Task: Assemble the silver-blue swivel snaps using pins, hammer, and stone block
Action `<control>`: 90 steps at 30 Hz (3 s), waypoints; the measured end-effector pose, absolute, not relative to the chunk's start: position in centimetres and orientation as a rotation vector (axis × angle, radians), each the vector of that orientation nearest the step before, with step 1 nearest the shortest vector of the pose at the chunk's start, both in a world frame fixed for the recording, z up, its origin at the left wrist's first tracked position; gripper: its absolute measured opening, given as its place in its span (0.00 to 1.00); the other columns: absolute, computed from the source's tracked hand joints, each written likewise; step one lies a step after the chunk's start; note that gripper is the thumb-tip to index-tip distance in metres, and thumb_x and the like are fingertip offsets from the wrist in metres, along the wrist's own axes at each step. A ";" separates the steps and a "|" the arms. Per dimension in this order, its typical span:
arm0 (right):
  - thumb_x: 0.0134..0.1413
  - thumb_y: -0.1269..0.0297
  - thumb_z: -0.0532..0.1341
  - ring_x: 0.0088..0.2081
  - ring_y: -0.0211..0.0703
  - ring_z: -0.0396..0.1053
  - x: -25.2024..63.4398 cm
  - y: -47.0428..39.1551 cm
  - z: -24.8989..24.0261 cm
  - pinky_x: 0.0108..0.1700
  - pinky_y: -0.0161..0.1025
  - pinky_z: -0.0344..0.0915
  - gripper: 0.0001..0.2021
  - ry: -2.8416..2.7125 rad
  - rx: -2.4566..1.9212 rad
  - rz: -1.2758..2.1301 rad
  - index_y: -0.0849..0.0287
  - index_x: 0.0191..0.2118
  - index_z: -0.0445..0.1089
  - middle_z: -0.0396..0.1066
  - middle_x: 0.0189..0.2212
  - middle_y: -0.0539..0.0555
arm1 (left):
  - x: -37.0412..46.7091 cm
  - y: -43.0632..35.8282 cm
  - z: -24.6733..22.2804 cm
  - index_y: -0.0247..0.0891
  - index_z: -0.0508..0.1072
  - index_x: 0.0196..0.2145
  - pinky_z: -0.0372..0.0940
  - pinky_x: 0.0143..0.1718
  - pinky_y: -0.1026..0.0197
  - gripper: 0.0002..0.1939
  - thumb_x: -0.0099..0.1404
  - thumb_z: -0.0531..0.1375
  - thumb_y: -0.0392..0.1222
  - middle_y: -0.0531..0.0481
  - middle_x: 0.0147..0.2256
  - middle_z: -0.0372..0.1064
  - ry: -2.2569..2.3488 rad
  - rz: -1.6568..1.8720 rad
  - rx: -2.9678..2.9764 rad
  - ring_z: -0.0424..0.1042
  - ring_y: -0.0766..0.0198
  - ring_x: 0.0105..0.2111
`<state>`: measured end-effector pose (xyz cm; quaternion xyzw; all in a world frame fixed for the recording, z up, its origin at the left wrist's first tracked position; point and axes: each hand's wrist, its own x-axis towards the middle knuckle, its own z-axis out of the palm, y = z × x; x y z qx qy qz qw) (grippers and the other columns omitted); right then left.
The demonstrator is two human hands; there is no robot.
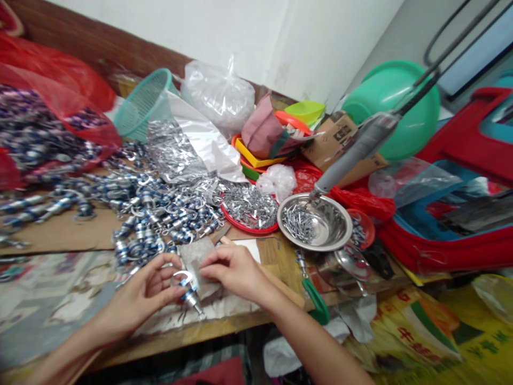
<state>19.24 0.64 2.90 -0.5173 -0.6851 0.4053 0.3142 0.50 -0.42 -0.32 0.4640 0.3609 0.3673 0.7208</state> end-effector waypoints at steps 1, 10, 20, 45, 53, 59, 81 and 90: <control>0.45 0.71 0.61 0.24 0.34 0.66 18.6 0.2 3.0 0.26 0.31 0.62 0.03 -1.867 -1.332 1.035 0.62 0.26 0.72 0.69 0.20 0.49 | 0.5 -0.4 -0.4 0.41 0.59 0.33 0.66 0.32 0.62 0.13 0.53 0.61 0.34 0.55 0.28 0.67 0.778 0.815 1.017 0.70 0.65 0.31; 0.52 0.79 0.51 0.34 0.39 0.70 17.6 -1.6 1.5 0.36 0.33 0.68 0.10 -2.177 -0.826 0.326 0.65 0.36 0.67 0.73 0.31 0.57 | 0.5 -0.5 -1.4 0.41 0.56 0.33 0.65 0.33 0.62 0.14 0.55 0.60 0.33 0.57 0.28 0.67 0.674 0.831 0.994 0.69 0.67 0.31; 0.56 0.77 0.48 0.43 0.39 0.69 17.5 -3.5 1.4 0.45 0.34 0.67 0.12 -2.266 -0.916 0.225 0.63 0.44 0.62 0.72 0.39 0.59 | 0.6 -0.4 -1.3 0.41 0.55 0.32 0.65 0.32 0.62 0.15 0.54 0.61 0.34 0.58 0.27 0.66 0.651 0.839 0.990 0.68 0.67 0.30; 0.54 0.68 0.53 0.44 0.47 0.65 22.4 -2.2 0.1 0.45 0.44 0.62 0.12 -1.936 -1.650 0.179 0.58 0.45 0.64 0.67 0.40 0.57 | 0.2 0.0 -1.0 0.42 0.59 0.34 0.65 0.36 0.59 0.19 0.49 0.64 0.29 0.55 0.30 0.70 0.705 0.776 0.851 0.71 0.65 0.32; 0.50 0.65 0.57 0.35 0.42 0.67 25.2 -1.7 -1.0 0.37 0.38 0.63 0.09 -1.987 -1.867 0.370 0.59 0.39 0.64 0.67 0.34 0.53 | 0.2 0.0 -1.0 0.41 0.58 0.33 0.66 0.34 0.59 0.20 0.48 0.64 0.29 0.55 0.29 0.70 0.731 0.779 0.867 0.72 0.64 0.30; 0.53 0.70 0.55 0.42 0.42 0.68 23.9 -6.1 3.6 0.41 0.36 0.64 0.16 -1.998 -1.579 0.280 0.55 0.49 0.61 0.68 0.42 0.54 | 0.3 -0.1 -0.5 0.41 0.57 0.33 0.67 0.33 0.57 0.20 0.48 0.65 0.31 0.55 0.28 0.70 0.756 0.784 0.862 0.72 0.63 0.29; 0.53 0.69 0.55 0.40 0.44 0.70 25.5 -2.9 0.1 0.41 0.41 0.68 0.16 -1.932 -1.583 0.327 0.59 0.49 0.66 0.71 0.41 0.57 | 0.3 -0.5 0.0 0.36 0.72 0.33 0.66 0.35 0.59 0.11 0.48 0.65 0.35 0.49 0.29 0.73 0.925 0.761 0.995 0.72 0.61 0.30; 0.56 0.73 0.51 0.47 0.47 0.64 25.8 0.2 -1.0 0.44 0.48 0.63 0.14 -2.623 -1.066 -0.106 0.59 0.46 0.67 0.68 0.45 0.59 | -0.2 -0.4 0.0 0.41 0.78 0.25 0.62 0.41 0.59 0.03 0.51 0.63 0.39 0.46 0.35 0.69 1.044 0.939 1.647 0.69 0.56 0.38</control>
